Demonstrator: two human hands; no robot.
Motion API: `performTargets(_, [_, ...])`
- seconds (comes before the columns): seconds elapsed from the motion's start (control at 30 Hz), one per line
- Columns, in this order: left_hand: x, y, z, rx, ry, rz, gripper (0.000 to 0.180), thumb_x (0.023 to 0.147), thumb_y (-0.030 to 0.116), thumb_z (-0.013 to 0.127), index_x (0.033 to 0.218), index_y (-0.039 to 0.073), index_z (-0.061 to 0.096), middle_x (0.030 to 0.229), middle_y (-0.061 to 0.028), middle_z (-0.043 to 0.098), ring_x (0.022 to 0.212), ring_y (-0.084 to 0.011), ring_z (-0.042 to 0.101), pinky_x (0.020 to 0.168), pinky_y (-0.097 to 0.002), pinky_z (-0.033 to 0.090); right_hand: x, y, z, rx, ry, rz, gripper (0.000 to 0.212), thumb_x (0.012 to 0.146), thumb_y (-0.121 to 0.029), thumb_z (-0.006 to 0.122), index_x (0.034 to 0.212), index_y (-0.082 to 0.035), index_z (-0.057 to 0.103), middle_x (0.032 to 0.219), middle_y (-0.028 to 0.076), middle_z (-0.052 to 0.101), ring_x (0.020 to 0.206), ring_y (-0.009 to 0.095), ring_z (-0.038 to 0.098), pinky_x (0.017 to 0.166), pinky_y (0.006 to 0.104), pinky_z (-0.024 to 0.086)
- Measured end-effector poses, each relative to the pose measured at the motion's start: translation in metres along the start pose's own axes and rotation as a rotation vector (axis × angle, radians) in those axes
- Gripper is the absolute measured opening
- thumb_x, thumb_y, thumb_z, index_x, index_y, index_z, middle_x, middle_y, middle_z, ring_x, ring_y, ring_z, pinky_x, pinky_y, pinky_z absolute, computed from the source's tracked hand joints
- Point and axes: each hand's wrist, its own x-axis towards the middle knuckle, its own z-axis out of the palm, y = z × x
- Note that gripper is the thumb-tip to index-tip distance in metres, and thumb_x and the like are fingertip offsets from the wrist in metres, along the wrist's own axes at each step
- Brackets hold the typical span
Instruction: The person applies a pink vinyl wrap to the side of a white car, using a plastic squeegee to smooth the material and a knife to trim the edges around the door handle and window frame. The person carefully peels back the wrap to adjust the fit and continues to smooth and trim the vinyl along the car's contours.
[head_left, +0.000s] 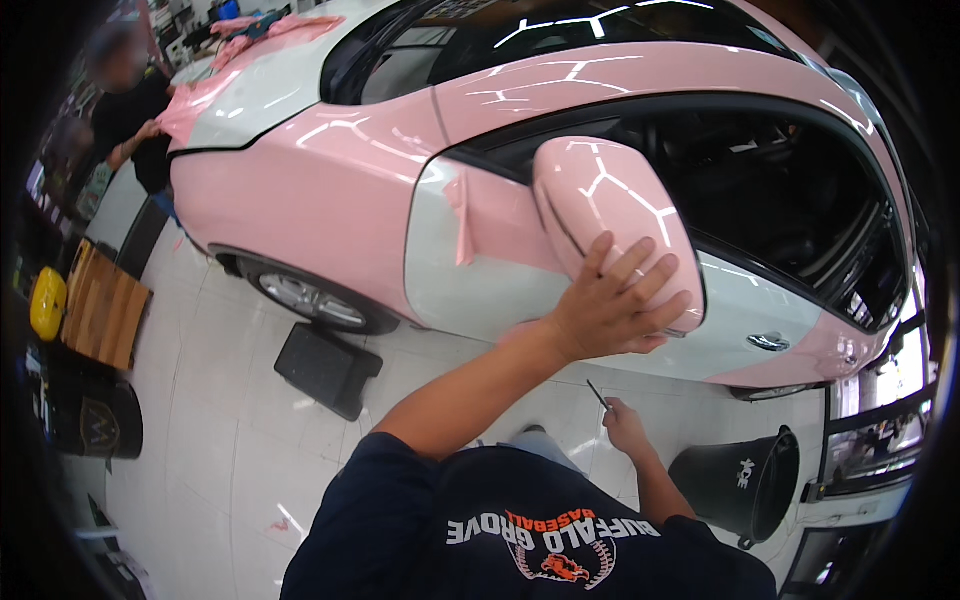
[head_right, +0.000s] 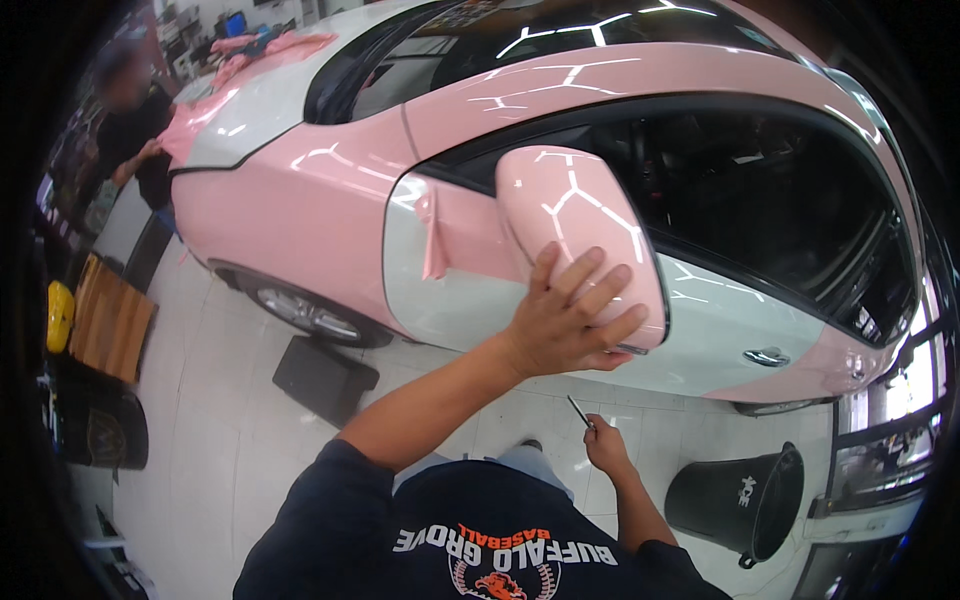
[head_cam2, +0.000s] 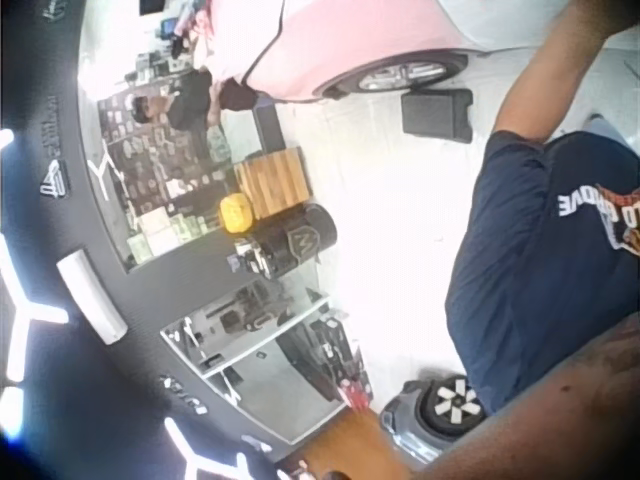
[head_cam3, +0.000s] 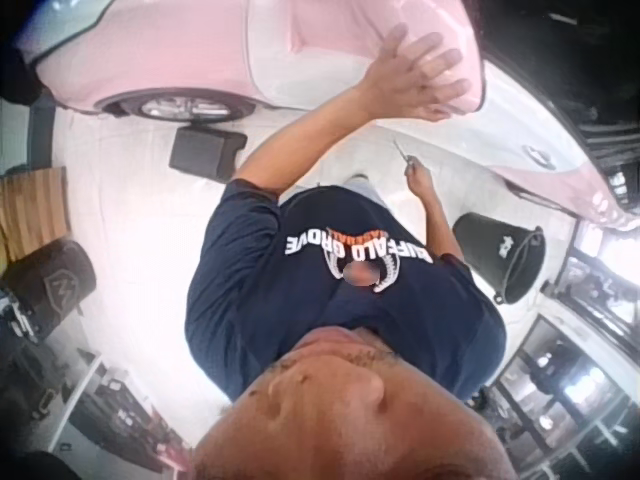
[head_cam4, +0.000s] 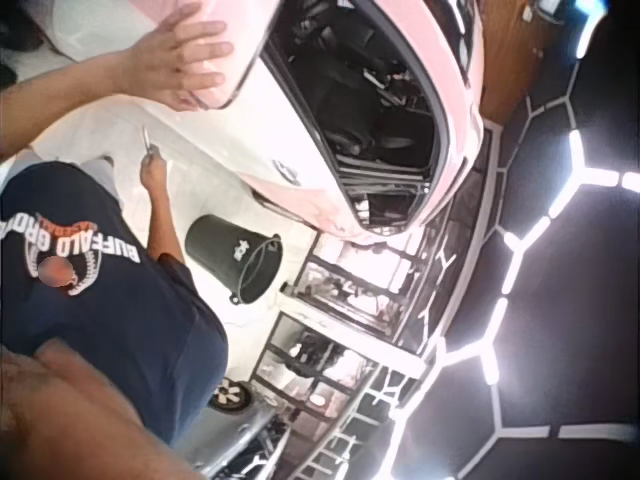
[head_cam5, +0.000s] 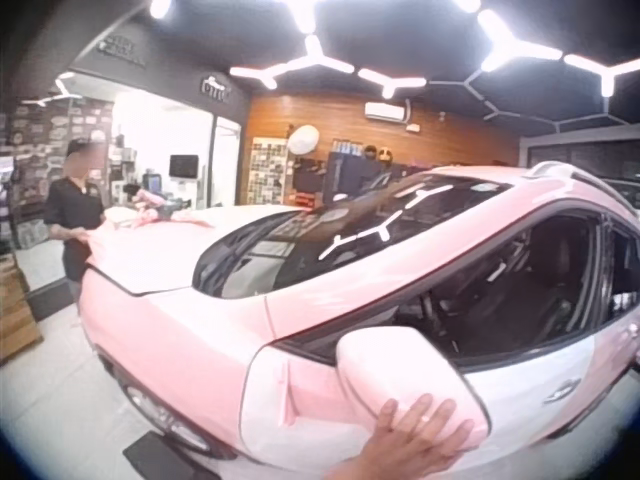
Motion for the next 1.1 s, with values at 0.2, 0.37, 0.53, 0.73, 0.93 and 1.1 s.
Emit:
performTargets(0.2, [-0.008,0.058,0.020,-0.031,0.062,-0.306,0.079,0.078,0.045,0.078,0.146,0.023,0.042,0.156,-0.0200,0.033,0.146,-0.0551,0.020,0.111,-0.0797,0.010,0.030,-0.009,0.003,-0.026,0.021,-0.217,0.031,0.095,-0.013,0.051,0.120,-0.002,0.064,0.091,0.024,0.071,0.088,0.043,0.069,0.081,0.0486,0.054])
performTargets(0.37, [-0.014,0.058,0.027,0.050,0.076,-0.278,0.080,0.076,0.039,0.081,0.145,0.023,0.044,0.157,-0.0195,0.033,0.147,-0.0536,0.021,0.113,-0.0779,0.013,0.025,0.004,0.024,-0.006,-0.014,-0.322,0.030,0.095,-0.014,0.052,0.118,-0.001,0.064,0.099,0.030,0.068,0.097,0.048,0.065,0.087,0.0536,0.052])
performTargets(0.53, [-0.011,0.029,-0.002,0.110,0.006,-0.164,0.060,0.089,0.056,0.066,0.138,0.025,0.050,0.149,-0.0164,0.040,0.143,-0.0513,0.031,0.114,-0.0767,0.016,0.014,0.006,0.007,0.032,-0.163,-0.311,0.035,0.093,-0.013,0.051,0.124,-0.002,0.062,0.100,0.028,0.069,0.096,0.046,0.067,0.087,0.0530,0.052])
performTargets(0.73, [0.013,0.040,0.011,0.446,-0.055,-0.106,0.097,0.077,0.046,0.074,0.151,0.008,0.025,0.149,-0.0258,0.031,0.138,-0.0542,0.034,0.106,-0.0685,0.036,0.030,0.082,-0.045,0.076,-0.156,-0.032,0.036,0.094,-0.014,0.049,0.127,-0.003,0.061,0.105,0.027,0.070,0.098,0.044,0.067,0.089,0.0515,0.052])
performTargets(0.93, [0.011,0.049,0.000,0.453,-0.130,-0.149,0.100,0.077,0.051,0.074,0.151,0.010,0.020,0.150,-0.0257,0.030,0.142,-0.0537,0.031,0.110,-0.0685,0.036,0.080,0.091,-0.091,-0.086,-0.367,-0.438,0.038,0.096,-0.010,0.047,0.132,-0.004,0.059,0.107,0.025,0.068,0.098,0.043,0.066,0.086,0.0504,0.052])
performTargets(1.1, [0.012,0.050,-0.004,0.437,-0.114,-0.202,0.106,0.074,0.053,0.081,0.152,0.013,0.022,0.151,-0.0263,0.028,0.143,-0.0532,0.029,0.112,-0.0705,0.031,0.102,0.013,-0.142,0.043,-0.162,-0.650,0.039,0.095,-0.006,0.047,0.133,-0.004,0.057,0.106,0.023,0.064,0.097,0.043,0.063,0.085,0.0498,0.052])
